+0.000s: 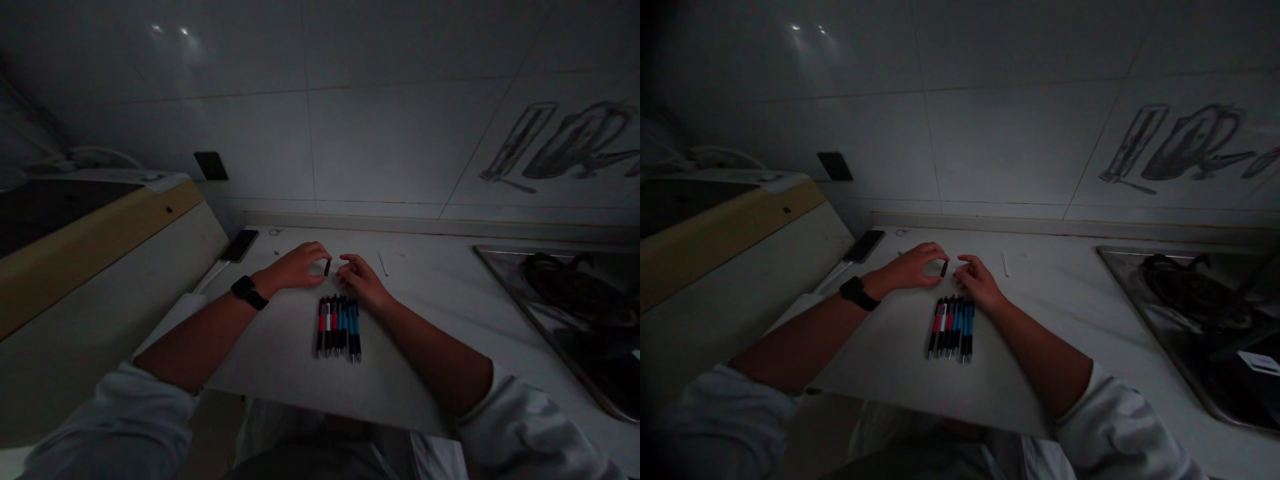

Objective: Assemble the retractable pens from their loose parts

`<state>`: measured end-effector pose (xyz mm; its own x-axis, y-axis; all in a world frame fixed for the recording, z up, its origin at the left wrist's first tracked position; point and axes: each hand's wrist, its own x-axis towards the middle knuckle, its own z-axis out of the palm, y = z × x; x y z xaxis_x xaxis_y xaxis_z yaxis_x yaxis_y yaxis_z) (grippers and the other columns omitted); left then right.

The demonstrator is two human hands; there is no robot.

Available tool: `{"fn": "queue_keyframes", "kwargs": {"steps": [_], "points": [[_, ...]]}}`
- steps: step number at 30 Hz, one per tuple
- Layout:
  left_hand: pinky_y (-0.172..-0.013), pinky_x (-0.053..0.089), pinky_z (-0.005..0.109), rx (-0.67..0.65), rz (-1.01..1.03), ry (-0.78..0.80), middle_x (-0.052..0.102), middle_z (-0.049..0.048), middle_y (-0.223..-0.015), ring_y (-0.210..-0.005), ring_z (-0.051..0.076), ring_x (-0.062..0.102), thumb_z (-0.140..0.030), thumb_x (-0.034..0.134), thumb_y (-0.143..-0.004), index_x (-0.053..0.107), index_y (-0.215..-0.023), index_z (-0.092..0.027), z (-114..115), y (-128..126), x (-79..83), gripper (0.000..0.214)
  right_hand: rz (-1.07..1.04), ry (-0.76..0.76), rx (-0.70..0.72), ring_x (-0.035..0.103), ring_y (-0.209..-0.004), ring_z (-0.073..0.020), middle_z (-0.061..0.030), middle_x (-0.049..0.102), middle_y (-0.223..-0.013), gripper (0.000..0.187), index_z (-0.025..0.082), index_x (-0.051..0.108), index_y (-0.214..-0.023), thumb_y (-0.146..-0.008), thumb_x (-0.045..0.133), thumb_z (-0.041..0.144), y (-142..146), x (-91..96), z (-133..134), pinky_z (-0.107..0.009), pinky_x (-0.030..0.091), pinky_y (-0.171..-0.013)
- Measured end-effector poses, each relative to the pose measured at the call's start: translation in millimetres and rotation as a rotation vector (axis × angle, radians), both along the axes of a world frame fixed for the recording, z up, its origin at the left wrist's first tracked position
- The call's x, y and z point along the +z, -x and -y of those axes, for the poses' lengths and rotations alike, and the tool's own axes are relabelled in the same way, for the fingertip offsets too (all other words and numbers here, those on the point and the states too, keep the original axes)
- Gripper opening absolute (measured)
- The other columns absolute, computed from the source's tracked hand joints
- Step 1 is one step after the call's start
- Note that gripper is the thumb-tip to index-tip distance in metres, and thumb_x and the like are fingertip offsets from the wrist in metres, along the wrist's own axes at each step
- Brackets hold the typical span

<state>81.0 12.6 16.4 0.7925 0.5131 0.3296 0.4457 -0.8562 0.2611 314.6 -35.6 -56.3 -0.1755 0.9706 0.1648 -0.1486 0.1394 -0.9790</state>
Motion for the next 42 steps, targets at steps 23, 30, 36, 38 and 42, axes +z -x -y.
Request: {"fn": "queue_keyframes", "kwargs": {"steps": [23,30,36,38,42], "points": [[-0.103,0.049,0.037,0.219,-0.287,0.085,0.070,0.0117,-0.119,-0.112,0.026,0.066,-0.032,0.070,-0.078,0.073,-0.121,-0.020,-99,46,-41.3,0.045,0.253,-0.108,-0.005,0.063,-0.081,-0.0180,-0.0007,0.069,-0.087,0.031,0.024,0.063,-0.114,-0.090,0.063,0.043,-4,-2.8,1,-0.034,0.049,-0.077],[-0.098,0.051,0.036,0.226,-0.316,0.142,0.070,0.0102,-0.118,-0.106,0.025,0.066,-0.032,0.070,-0.077,0.073,-0.120,-0.023,-99,50,-33.5,0.045,0.296,-0.102,0.000,0.064,-0.080,-0.0181,-0.0008,0.070,-0.087,0.028,0.024,0.066,-0.111,-0.089,0.063,0.042,-6,-4.1,1,-0.034,0.048,-0.077],[-0.087,0.053,0.034,0.274,-0.355,0.182,0.068,0.0138,-0.118,-0.093,0.024,0.067,-0.029,0.069,-0.074,0.069,-0.128,-0.016,-96,47,-29.3,0.055,0.327,-0.099,0.006,0.065,-0.081,-0.0184,-0.0018,0.071,-0.088,0.026,0.023,0.067,-0.109,-0.089,0.063,0.039,-7,-6.5,0,-0.034,0.048,-0.078],[-0.087,0.053,0.032,0.288,-0.354,0.181,0.068,0.0139,-0.120,-0.093,0.023,0.067,-0.028,0.070,-0.073,0.066,-0.134,-0.016,-96,45,-29.6,0.062,0.341,-0.097,0.002,0.065,-0.081,-0.0184,-0.0017,0.071,-0.088,0.025,0.023,0.068,-0.108,-0.089,0.063,0.038,-7,-6.9,1,-0.034,0.048,-0.077],[-0.085,0.053,0.031,0.271,-0.371,0.165,0.070,0.0101,-0.115,-0.091,0.022,0.067,-0.025,0.070,-0.072,0.069,-0.128,-0.021,-98,43,-30.5,0.056,0.366,-0.114,-0.001,0.065,-0.081,-0.0181,-0.0014,0.072,-0.088,0.025,0.023,0.069,-0.109,-0.090,0.063,0.038,-7,-5.8,2,-0.033,0.048,-0.078]]}}
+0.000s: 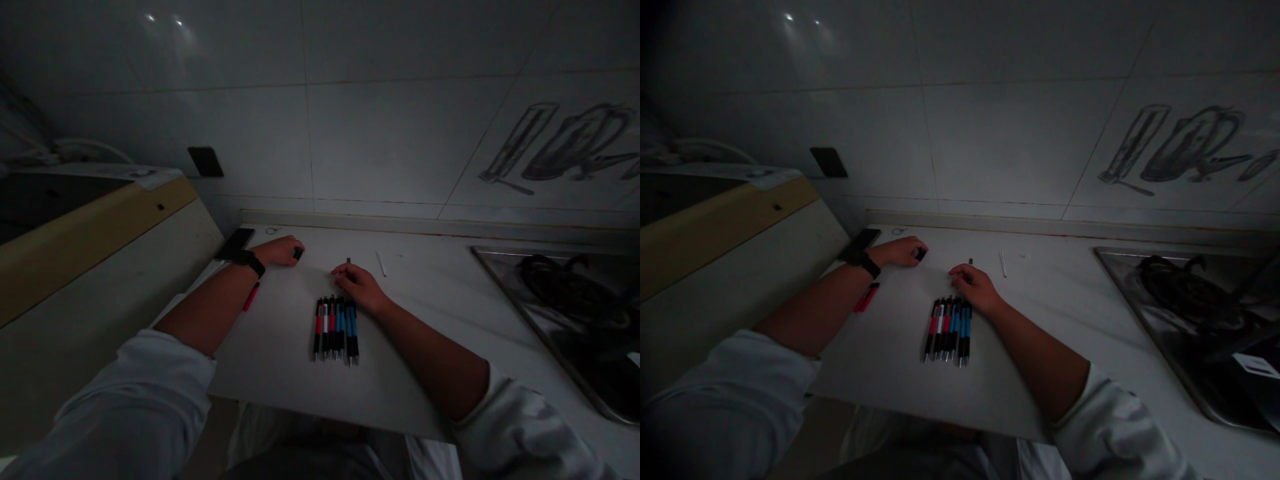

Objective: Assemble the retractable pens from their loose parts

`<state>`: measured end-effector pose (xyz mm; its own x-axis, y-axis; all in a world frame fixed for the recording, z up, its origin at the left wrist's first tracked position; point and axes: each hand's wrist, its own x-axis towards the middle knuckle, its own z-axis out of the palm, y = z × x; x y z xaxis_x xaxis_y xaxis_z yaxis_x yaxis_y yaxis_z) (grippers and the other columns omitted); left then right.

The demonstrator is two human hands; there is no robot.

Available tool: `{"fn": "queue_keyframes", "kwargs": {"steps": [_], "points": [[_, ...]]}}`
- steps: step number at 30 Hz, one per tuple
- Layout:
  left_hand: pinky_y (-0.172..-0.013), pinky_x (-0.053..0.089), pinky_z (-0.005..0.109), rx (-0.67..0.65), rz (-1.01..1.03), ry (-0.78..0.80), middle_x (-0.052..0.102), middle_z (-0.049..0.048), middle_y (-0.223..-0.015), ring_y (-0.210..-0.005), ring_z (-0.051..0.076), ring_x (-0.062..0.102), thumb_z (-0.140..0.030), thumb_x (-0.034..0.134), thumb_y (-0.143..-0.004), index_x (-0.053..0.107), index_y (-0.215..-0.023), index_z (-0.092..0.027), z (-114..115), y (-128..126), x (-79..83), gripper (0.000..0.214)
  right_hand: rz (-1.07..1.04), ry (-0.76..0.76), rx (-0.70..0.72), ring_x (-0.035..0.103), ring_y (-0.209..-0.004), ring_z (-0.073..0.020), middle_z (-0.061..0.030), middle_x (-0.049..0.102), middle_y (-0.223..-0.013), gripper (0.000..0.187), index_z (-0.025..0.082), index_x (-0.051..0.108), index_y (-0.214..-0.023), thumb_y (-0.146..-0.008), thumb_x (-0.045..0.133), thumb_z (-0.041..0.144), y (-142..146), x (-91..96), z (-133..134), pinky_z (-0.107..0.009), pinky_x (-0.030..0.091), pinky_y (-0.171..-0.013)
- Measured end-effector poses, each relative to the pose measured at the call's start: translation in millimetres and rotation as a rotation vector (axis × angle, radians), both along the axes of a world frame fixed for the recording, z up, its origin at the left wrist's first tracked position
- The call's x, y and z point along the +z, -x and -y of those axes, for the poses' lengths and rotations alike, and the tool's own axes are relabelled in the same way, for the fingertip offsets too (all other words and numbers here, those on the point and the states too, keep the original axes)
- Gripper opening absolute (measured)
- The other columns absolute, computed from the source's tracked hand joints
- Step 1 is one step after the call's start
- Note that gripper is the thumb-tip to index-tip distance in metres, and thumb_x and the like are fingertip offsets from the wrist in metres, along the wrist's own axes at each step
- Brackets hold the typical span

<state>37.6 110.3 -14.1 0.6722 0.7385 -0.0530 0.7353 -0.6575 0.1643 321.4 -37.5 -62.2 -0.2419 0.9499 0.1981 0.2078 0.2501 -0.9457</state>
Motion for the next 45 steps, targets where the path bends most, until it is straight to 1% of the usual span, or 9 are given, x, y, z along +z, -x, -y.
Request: {"fn": "queue_keyframes", "kwargs": {"steps": [10,17,24,28,31,34,39,42,45], "points": [[-0.082,0.056,0.031,0.038,0.002,-0.005,0.071,0.0124,-0.114,-0.088,0.023,0.068,-0.021,0.069,-0.072,0.074,-0.120,-0.018,4,-1,0.4,0.049,0.017,-0.007,0.016,0.065,-0.080,-0.0184,-0.0025,0.072,-0.088,0.021,0.023,0.070,-0.105,-0.090,0.063,0.035,-1,-0.4,-1,-0.033,0.047,-0.076],[-0.077,0.057,0.030,0.013,0.010,-0.032,0.071,0.0103,-0.109,-0.082,0.020,0.067,-0.021,0.069,-0.071,0.075,-0.115,-0.021,0,3,-2.0,0.045,0.030,-0.004,0.006,0.063,-0.077,-0.0175,-0.0016,0.072,-0.088,0.022,0.023,0.072,-0.104,-0.089,0.063,0.036,0,-2.5,-2,-0.032,0.047,-0.073],[-0.081,0.056,0.031,0.017,0.006,-0.015,0.071,0.0109,-0.112,-0.086,0.021,0.068,-0.022,0.069,-0.072,0.074,-0.118,-0.020,1,3,-1.6,0.045,0.012,0.011,0.015,0.065,-0.080,-0.0190,-0.0028,0.073,-0.088,0.023,0.023,0.071,-0.105,-0.089,0.064,0.037,-2,-0.1,-2,-0.034,0.048,-0.076],[-0.085,0.055,0.032,0.031,-0.013,-0.031,0.070,0.0126,-0.116,-0.093,0.023,0.068,-0.024,0.073,-0.072,0.070,-0.126,-0.017,4,2,1.9,0.054,-0.006,-0.033,-0.018,0.066,-0.081,-0.0190,-0.0025,0.072,-0.088,0.024,0.024,0.070,-0.107,-0.090,0.062,0.039,-7,6.6,-1,-0.034,0.049,-0.078],[-0.091,0.053,0.031,0.037,0.013,-0.059,0.067,0.0132,-0.122,-0.100,0.024,0.068,-0.026,0.076,-0.073,0.067,-0.131,-0.016,10,1,11.5,0.060,0.094,-0.128,-0.080,0.065,-0.081,-0.0195,-0.0028,0.072,-0.089,0.022,0.025,0.071,-0.108,-0.092,0.060,0.036,-16,19.6,1,-0.035,0.049,-0.080],[-0.095,0.051,0.033,0.040,0.108,-0.075,0.064,0.0129,-0.128,-0.099,0.022,0.067,-0.027,0.075,-0.079,0.065,-0.133,-0.016,25,-9,28.1,0.056,0.366,-0.183,-0.077,0.065,-0.079,-0.0200,-0.0038,0.073,-0.088,0.017,0.025,0.073,-0.104,-0.091,0.064,0.031,-27,35.5,8,-0.035,0.047,-0.078],[-0.085,0.054,0.034,0.034,0.453,-0.146,0.062,0.0090,-0.124,-0.078,0.015,0.063,-0.028,0.065,-0.091,0.065,-0.130,-0.020,79,-48,50.2,0.040,0.755,-0.013,0.045,0.068,-0.081,-0.0197,-0.0057,0.076,-0.094,0.025,0.022,0.072,-0.112,-0.089,0.072,0.030,-34,49.3,31,-0.031,0.046,-0.076],[-0.080,0.055,0.033,0.023,0.617,-0.125,0.063,0.0072,-0.122,-0.075,0.013,0.061,-0.023,0.065,-0.091,0.066,-0.125,-0.021,109,-71,44.7,0.034,0.861,0.057,0.095,0.069,-0.085,-0.0203,-0.0063,0.077,-0.097,0.037,0.019,0.069,-0.121,-0.087,0.075,0.030,-32,51.2,41,-0.030,0.046,-0.077],[-0.082,0.054,0.033,0.012,0.711,-0.124,0.064,0.0061,-0.119,-0.076,0.013,0.061,-0.018,0.064,-0.092,0.067,-0.121,-0.021,123,-82,23.8,0.029,0.904,0.072,0.123,0.070,-0.088,-0.0208,-0.0061,0.078,-0.099,0.043,0.019,0.067,-0.126,-0.085,0.077,0.028,-31,54.5,45,-0.029,0.046,-0.078]]}}
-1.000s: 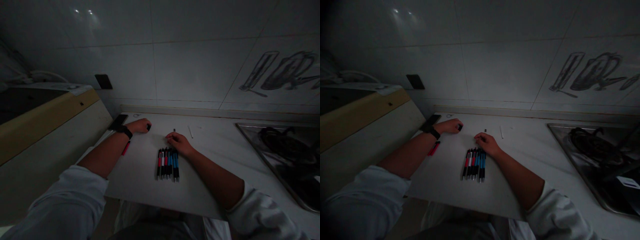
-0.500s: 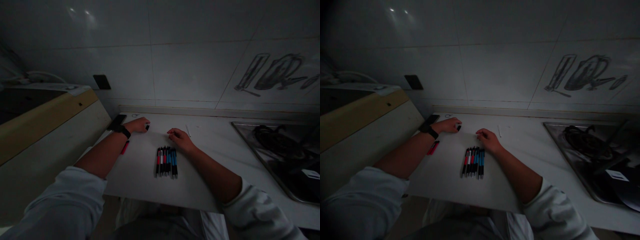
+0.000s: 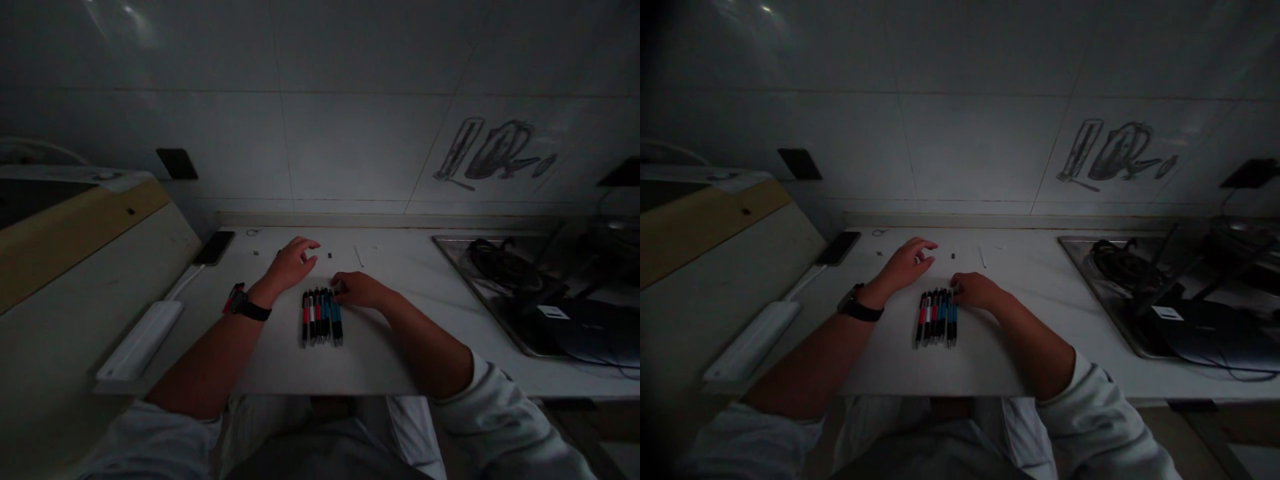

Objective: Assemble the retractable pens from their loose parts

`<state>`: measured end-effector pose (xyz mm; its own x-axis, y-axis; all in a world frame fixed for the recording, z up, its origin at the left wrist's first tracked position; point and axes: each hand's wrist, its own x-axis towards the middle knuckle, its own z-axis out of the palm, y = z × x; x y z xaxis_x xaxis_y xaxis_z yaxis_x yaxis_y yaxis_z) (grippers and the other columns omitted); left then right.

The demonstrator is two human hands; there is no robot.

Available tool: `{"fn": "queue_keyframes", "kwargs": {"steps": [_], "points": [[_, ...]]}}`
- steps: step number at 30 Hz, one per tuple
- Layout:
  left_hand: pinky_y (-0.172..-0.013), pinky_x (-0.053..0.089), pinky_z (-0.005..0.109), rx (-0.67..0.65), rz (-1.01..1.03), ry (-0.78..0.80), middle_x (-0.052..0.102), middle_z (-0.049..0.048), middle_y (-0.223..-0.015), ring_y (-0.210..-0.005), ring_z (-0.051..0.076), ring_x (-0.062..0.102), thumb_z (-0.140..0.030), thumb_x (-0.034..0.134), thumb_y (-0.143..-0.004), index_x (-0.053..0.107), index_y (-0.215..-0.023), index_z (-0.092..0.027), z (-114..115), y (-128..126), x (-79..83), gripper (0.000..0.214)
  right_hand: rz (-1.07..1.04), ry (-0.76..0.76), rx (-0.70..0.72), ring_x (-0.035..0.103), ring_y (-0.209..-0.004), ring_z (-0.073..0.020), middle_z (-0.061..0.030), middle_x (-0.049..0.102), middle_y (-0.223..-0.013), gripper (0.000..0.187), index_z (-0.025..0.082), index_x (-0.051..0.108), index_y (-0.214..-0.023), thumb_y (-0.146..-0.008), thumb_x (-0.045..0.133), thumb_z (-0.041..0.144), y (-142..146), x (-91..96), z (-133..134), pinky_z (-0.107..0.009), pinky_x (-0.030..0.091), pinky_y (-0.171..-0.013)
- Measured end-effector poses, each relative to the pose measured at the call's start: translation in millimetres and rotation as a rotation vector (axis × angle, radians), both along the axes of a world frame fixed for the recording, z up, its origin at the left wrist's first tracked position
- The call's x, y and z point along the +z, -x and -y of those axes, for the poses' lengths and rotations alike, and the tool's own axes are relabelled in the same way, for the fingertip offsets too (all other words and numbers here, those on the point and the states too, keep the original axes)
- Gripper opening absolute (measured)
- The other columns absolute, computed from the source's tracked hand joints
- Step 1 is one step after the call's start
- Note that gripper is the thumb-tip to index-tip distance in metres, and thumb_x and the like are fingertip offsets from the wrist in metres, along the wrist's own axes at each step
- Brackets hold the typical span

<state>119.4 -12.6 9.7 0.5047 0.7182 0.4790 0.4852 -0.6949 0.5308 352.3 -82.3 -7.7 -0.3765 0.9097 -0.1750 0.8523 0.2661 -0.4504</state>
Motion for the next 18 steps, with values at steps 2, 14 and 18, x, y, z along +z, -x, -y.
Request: {"fn": "queue_keyframes", "kwargs": {"steps": [2,14,18], "points": [[-0.080,0.054,0.032,0.023,0.033,0.011,0.065,0.0052,-0.116,-0.076,0.013,0.061,-0.016,0.062,-0.092,0.068,-0.118,-0.021,1,0,-16.9,0.027,0.024,-0.003,0.013,0.071,-0.090,-0.0205,-0.0060,0.078,-0.099,0.040,0.020,0.066,-0.126,-0.087,0.073,0.024,-2,3.1,1,-0.029,0.046,-0.078],[-0.080,0.053,0.032,0.026,-0.010,-0.032,0.066,0.0044,-0.111,-0.078,0.014,0.062,-0.013,0.058,-0.095,0.069,-0.116,-0.022,10,5,-36.8,0.025,0.294,-0.025,-0.104,0.070,-0.090,-0.0295,-0.0171,0.075,-0.105,0.031,0.019,0.063,-0.115,-0.090,0.065,0.037,-4,3.1,10,-0.033,0.043,-0.068],[-0.082,0.053,0.032,0.007,-0.009,-0.062,0.066,0.0042,-0.111,-0.085,0.016,0.063,-0.014,0.059,-0.096,0.070,-0.116,-0.023,12,3,-37.4,0.024,0.238,-0.056,-0.160,0.070,-0.087,-0.0274,-0.0148,0.075,-0.101,0.027,0.020,0.064,-0.113,-0.088,0.064,0.029,-11,1.7,3,-0.033,0.043,-0.068]]}}
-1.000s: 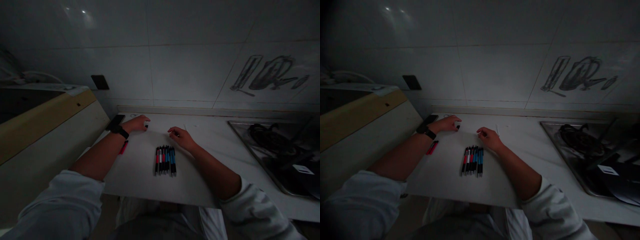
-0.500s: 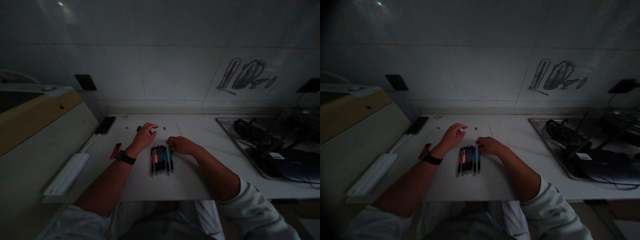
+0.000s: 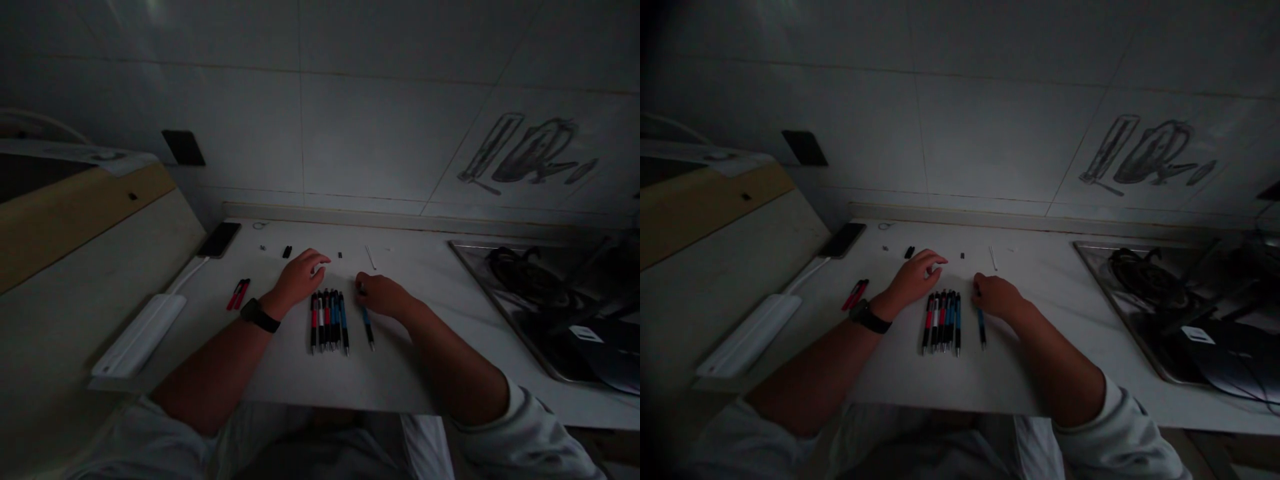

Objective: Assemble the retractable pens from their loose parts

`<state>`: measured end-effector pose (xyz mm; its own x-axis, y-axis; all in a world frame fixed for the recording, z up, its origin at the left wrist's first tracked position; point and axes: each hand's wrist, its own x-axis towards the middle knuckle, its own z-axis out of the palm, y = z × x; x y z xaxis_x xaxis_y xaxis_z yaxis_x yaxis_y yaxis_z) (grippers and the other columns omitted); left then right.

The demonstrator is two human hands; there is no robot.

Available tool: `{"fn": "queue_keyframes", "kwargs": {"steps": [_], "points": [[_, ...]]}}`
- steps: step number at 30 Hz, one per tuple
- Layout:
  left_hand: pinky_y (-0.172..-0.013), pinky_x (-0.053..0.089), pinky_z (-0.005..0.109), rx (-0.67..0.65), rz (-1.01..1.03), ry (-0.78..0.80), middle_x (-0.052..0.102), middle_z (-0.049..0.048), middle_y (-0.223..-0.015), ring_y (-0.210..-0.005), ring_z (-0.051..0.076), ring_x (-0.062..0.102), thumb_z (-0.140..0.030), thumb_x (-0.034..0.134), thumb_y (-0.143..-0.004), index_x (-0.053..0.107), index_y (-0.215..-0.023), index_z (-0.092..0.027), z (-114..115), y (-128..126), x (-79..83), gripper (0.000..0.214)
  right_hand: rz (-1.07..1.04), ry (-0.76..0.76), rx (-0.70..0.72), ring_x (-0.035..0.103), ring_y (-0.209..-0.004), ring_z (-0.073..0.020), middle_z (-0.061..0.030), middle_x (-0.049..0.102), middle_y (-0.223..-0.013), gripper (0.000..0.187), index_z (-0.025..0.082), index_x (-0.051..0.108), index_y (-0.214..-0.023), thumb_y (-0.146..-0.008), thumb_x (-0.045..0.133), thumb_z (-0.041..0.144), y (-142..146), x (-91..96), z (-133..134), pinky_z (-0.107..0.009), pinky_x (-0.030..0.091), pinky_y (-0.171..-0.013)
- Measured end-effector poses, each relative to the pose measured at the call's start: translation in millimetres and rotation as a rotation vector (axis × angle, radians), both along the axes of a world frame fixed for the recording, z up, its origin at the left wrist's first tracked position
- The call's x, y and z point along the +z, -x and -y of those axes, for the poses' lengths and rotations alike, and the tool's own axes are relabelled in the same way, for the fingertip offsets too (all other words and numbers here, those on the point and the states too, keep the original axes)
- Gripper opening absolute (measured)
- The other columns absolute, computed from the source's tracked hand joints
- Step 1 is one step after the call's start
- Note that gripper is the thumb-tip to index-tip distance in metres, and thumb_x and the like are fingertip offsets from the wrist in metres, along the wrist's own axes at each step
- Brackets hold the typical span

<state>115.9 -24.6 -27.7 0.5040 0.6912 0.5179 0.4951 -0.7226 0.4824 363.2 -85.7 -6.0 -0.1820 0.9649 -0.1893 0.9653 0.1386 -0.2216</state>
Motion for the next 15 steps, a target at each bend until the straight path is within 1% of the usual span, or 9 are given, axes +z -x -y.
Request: {"fn": "queue_keyframes", "kwargs": {"steps": [2,4,7,9,10,12,15], "points": [[-0.081,0.053,0.032,-0.004,0.010,-0.010,0.067,0.0041,-0.110,-0.084,0.015,0.062,-0.016,0.059,-0.097,0.069,-0.117,-0.023,1,0,0.7,0.023,-0.155,-0.027,-0.037,0.068,-0.083,-0.0236,-0.0106,0.075,-0.094,0.023,0.021,0.065,-0.109,-0.086,0.064,0.023,-7,1.9,-7,-0.032,0.044,-0.070],[-0.079,0.053,0.032,-0.004,0.035,-0.016,0.067,0.0043,-0.108,-0.081,0.015,0.062,-0.021,0.059,-0.099,0.069,-0.117,-0.022,3,0,2.8,0.021,-0.438,-0.030,-0.142,0.066,-0.075,-0.0193,-0.0066,0.073,-0.087,0.020,0.022,0.066,-0.105,-0.085,0.063,0.024,-15,4.6,-16,-0.030,0.046,-0.067],[-0.080,0.053,0.033,-0.028,0.080,-0.027,0.067,0.0056,-0.105,-0.085,0.017,0.063,-0.031,0.057,-0.103,0.069,-0.117,-0.021,6,1,7.8,0.021,-0.965,-0.056,-0.301,0.064,-0.071,-0.0162,-0.0038,0.071,-0.088,0.021,0.023,0.065,-0.102,-0.085,0.064,0.036,-23,6.1,-25,-0.028,0.048,-0.062],[-0.085,0.053,0.035,-0.069,0.096,-0.043,0.068,0.0065,-0.105,-0.093,0.019,0.065,-0.035,0.057,-0.104,0.069,-0.117,-0.021,7,2,10.9,0.022,-1.208,-0.111,-0.337,0.064,-0.073,-0.0157,-0.0026,0.070,-0.090,0.026,0.024,0.063,-0.097,-0.081,0.069,0.043,-22,4.0,-29,-0.027,0.049,-0.062],[-0.087,0.053,0.036,-0.089,0.096,-0.056,0.069,0.0068,-0.106,-0.096,0.020,0.065,-0.036,0.059,-0.103,0.068,-0.116,-0.021,8,2,12.0,0.023,-1.277,-0.136,-0.342,0.064,-0.073,-0.0156,-0.0017,0.069,-0.088,0.029,0.024,0.063,-0.095,-0.078,0.073,0.045,-21,2.2,-29,-0.027,0.049,-0.062],[-0.090,0.053,0.038,-0.097,0.085,-0.088,0.070,0.0069,-0.106,-0.100,0.021,0.066,-0.037,0.066,-0.099,0.068,-0.114,-0.021,8,2,12.7,0.023,-1.339,-0.165,-0.351,0.063,-0.073,-0.0155,0.0001,0.067,-0.082,0.034,0.024,0.063,-0.094,-0.074,0.078,0.047,-16,-1.9,-30,-0.026,0.049,-0.062],[-0.090,0.053,0.039,-0.036,0.055,-0.121,0.069,0.0062,-0.102,-0.099,0.022,0.066,-0.030,0.070,-0.096,0.069,-0.105,-0.020,5,1,10.7,0.014,-1.353,-0.161,-0.335,0.063,-0.073,-0.0159,0.0011,0.065,-0.077,0.036,0.024,0.063,-0.093,-0.072,0.080,0.048,-9,-6.9,-30,-0.027,0.049,-0.063]]}}
